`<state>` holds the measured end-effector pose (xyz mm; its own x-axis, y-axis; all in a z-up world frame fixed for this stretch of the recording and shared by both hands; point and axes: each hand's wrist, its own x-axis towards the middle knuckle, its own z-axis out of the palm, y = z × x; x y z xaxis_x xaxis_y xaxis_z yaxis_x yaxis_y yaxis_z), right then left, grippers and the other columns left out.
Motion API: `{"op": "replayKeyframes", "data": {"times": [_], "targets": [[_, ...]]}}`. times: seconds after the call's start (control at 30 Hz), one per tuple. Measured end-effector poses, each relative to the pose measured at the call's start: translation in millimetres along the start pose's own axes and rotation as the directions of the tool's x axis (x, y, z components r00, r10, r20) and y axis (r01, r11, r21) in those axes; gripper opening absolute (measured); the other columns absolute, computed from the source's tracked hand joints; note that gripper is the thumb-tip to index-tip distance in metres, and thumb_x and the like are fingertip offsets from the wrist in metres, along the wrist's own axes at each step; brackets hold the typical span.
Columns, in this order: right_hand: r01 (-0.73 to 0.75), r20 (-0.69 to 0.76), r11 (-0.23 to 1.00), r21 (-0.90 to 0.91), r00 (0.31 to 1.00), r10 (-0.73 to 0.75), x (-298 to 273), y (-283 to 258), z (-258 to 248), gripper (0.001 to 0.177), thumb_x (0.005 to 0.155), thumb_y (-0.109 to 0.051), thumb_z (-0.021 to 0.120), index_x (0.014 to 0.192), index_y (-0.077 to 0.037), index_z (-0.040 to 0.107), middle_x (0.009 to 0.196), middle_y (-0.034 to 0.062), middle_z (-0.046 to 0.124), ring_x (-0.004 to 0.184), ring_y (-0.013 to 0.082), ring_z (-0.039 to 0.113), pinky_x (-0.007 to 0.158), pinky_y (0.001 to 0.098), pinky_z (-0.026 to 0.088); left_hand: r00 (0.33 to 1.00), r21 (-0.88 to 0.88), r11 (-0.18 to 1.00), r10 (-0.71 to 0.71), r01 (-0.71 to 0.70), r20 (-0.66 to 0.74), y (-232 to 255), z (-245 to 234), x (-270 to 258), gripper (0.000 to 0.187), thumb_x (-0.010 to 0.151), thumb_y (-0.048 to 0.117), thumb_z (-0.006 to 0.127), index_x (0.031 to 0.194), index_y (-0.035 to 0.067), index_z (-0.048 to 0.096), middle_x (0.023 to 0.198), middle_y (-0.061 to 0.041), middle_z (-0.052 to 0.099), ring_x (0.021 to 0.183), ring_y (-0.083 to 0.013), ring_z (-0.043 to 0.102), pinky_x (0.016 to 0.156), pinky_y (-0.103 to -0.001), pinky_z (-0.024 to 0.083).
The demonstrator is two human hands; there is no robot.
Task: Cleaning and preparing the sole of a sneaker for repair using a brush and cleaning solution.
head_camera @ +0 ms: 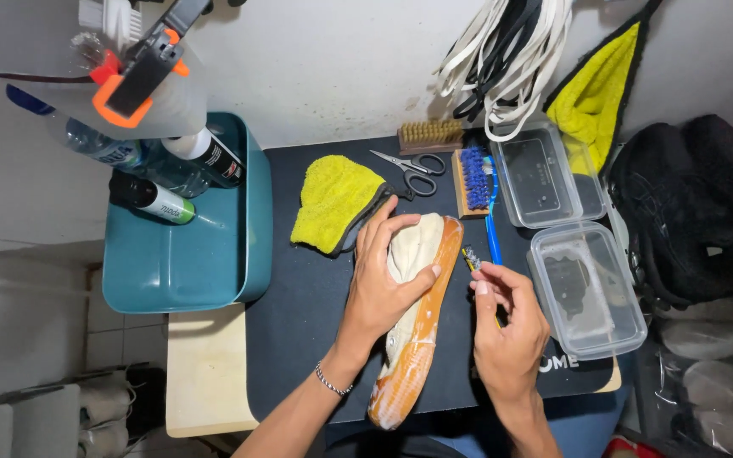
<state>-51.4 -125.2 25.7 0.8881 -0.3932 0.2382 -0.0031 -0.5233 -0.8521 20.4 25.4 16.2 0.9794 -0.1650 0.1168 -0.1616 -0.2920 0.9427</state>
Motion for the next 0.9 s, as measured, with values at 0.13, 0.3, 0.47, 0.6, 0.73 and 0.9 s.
{"op": "replayKeyframes", "data": {"times": [0.13,0.3,0.47,0.6,0.73,0.9], "targets": [[0.007,0.023,0.997,0.081,1.0,-0.009,34.8,-19.4,5.0,0.022,0.103,-0.007,0.052,0.119,0.002,0.064,0.108,0.0151,0.073,0.099,0.0206,0.073,0.09,0.0305,0.061,0.994,-0.107,0.989,-0.095,0.101,0.059,5.2,-3.6,0.9,0.062,0.08,0.025,0.072,0.138,0.018,0.052,0.158,-0.012,0.048,0.148,-0.0283,0.045,0.118,-0.042,0.034],[0.295,0.202,0.951,-0.091,0.941,-0.272,96.0,-42.3,31.2,0.011,0.094,-0.017,0.074,0.105,-0.016,0.077,0.082,0.0029,0.07,0.08,0.0234,0.066,0.07,0.0337,0.056,0.966,-0.262,0.933,-0.218,0.248,0.138,12.8,-8.9,1.5,0.093,0.074,0.031,0.077,0.153,0.007,0.036,0.147,-0.035,0.049,0.14,-0.0524,0.044,0.115,-0.059,0.035],[0.324,0.631,0.883,-0.339,0.775,-0.043,139.1,-82.7,72.2,0.051,0.093,-0.047,0.066,0.12,-0.004,0.073,0.105,0.0195,0.076,0.099,0.0433,0.071,0.087,0.0588,0.053,0.957,-0.23,0.93,-0.266,0.286,0.116,3.3,-5.7,3.9,0.089,0.068,0.028,0.076,0.149,0.013,0.043,0.144,-0.022,0.055,0.137,-0.0386,0.052,0.114,-0.053,0.04],[0.393,0.783,0.796,-0.461,0.603,0.155,163.6,-72.5,112.3,0.064,0.082,-0.052,0.078,0.123,-0.004,0.074,0.114,0.0244,0.075,0.109,0.0499,0.069,0.096,0.0613,0.052,0.97,-0.325,0.914,-0.233,0.243,0.07,-31.9,9.2,3.1,0.076,0.064,0.027,0.08,0.134,0.01,0.056,0.125,-0.017,0.065,0.12,-0.0285,0.06,0.105,-0.05,0.046],[0.358,0.81,0.842,-0.403,0.568,0.146,182.4,-31.6,131.3,0.039,0.08,-0.048,0.078,0.098,-0.014,0.08,0.091,0.0138,0.077,0.097,0.0438,0.073,0.086,0.0547,0.056,0.976,-0.382,0.904,-0.216,0.194,-0.015,-17.8,-3.6,3.1,0.069,0.059,0.023,0.079,0.124,0.015,0.056,0.104,-0.004,0.054,0.098,-0.0207,0.055,0.086,-0.042,0.046],[-0.132,0.718,0.983,-0.125,0.672,0.181,177.9,-54.8,82.5,0.032,0.08,-0.034,0.067,0.104,-0.014,0.073,0.09,0.0082,0.064,0.09,0.0249,0.061,0.082,0.0391,0.047,0.993,-0.55,0.835,-0.06,-0.004,-0.1,-13.8,-6.3,-4.6,0.055,0.063,0.018,0.079,0.11,0.01,0.051,0.092,-0.001,0.047,0.089,-0.0148,0.048,0.08,-0.033,0.039]]}}
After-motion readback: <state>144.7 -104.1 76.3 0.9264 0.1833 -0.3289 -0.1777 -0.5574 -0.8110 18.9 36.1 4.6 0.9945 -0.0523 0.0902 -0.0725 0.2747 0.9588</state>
